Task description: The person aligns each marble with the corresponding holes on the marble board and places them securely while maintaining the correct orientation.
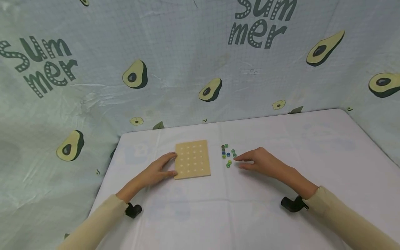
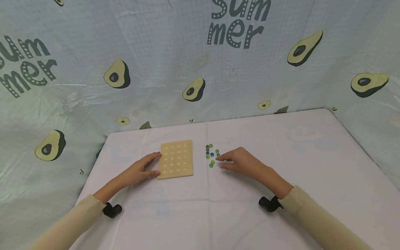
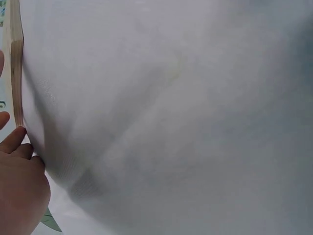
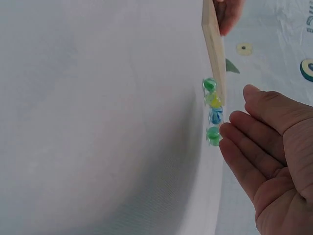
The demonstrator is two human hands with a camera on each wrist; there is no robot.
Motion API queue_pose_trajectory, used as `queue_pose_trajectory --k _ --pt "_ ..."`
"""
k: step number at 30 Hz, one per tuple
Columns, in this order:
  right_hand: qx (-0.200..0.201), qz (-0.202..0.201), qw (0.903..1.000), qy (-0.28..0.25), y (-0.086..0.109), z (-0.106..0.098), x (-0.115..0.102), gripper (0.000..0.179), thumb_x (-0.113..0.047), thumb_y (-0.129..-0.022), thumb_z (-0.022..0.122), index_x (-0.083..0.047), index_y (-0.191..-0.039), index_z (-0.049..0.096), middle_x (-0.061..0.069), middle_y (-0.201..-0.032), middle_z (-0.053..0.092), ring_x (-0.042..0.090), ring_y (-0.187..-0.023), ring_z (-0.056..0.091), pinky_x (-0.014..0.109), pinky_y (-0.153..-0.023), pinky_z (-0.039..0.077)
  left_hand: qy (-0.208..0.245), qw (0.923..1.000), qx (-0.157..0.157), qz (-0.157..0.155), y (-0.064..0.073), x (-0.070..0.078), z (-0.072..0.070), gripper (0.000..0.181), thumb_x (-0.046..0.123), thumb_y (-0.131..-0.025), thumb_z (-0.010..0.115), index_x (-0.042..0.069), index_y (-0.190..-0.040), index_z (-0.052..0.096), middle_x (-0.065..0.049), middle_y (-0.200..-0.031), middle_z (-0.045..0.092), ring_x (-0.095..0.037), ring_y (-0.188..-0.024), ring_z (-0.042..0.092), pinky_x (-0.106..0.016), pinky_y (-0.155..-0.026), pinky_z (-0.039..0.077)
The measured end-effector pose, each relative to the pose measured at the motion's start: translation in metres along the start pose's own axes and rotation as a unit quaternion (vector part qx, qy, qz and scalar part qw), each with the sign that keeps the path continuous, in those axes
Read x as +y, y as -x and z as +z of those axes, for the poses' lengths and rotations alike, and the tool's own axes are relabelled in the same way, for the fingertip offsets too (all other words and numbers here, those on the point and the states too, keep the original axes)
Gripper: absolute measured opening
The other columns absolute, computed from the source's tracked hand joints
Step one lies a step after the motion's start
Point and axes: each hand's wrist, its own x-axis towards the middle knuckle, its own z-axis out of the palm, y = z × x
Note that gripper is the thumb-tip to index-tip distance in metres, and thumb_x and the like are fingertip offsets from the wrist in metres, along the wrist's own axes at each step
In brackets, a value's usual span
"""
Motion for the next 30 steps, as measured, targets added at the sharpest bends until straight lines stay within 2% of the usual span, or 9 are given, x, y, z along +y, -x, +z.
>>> queue_pose_trajectory --k 4,12,17,24,30 --pt "-0.011 -0.017 0.9998 -0.006 -0.011 -0.001 0.003 0.03 -0.015 -0.088 0.081 -0.01 -0.118 0.078 0.002 -0.112 0.077 0.017 -0.102 0.073 0.034 -0.083 0.061 0.009 1.0 -0.001 0.005 -0.002 -0.004 -0.002 0.084 0.038 -0.092 0.077 0.011 -0.16 0.034 -0.013 -0.167 0.025 -0.037 -0.155 0.017 -0.058 -0.123 0.018" --pt "-0.024 -0.04 0.9979 -0.044 -0.027 0.003 0.012 0.02 -0.011 -0.086 0.082 -0.009 -0.106 0.082 -0.003 -0.096 0.079 0.002 -0.082 0.07 0.019 -0.071 0.058 0.025 0.9996 0.007 0.009 -0.002 -0.006 0.001 0.085 0.036 -0.089 0.08 0.012 -0.159 0.037 -0.009 -0.167 0.026 -0.034 -0.156 0.014 -0.06 -0.123 0.017" --pt "-0.026 -0.045 0.9971 -0.055 -0.031 0.007 0.016 0.02 -0.011 -0.085 0.084 -0.009 -0.104 0.082 -0.002 -0.095 0.079 0.002 -0.079 0.07 0.019 -0.067 0.057 0.036 0.9993 0.004 0.007 -0.003 -0.005 0.006 0.086 0.037 -0.089 0.08 0.014 -0.159 0.036 -0.007 -0.167 0.026 -0.033 -0.157 0.01 -0.06 -0.124 0.015" --pt "-0.027 -0.029 0.9976 -0.057 -0.039 0.009 0.02 0.018 -0.013 -0.084 0.085 -0.011 -0.102 0.083 -0.005 -0.089 0.078 0.0 -0.076 0.068 0.019 -0.066 0.056 0.021 0.9997 0.012 -0.008 -0.005 -0.006 0.007 0.09 0.042 -0.089 0.079 0.018 -0.161 0.032 -0.005 -0.168 0.023 -0.031 -0.157 0.01 -0.059 -0.124 0.015" --pt "-0.033 -0.03 0.9975 -0.054 -0.042 0.011 0.02 0.019 -0.013 -0.083 0.085 -0.011 -0.102 0.083 -0.007 -0.085 0.077 -0.002 -0.073 0.064 0.019 -0.066 0.056 0.003 0.9999 0.014 -0.008 -0.008 -0.003 0.003 0.093 0.043 -0.086 0.082 0.014 -0.16 0.034 -0.009 -0.166 0.028 -0.034 -0.155 0.016 -0.059 -0.123 0.02"
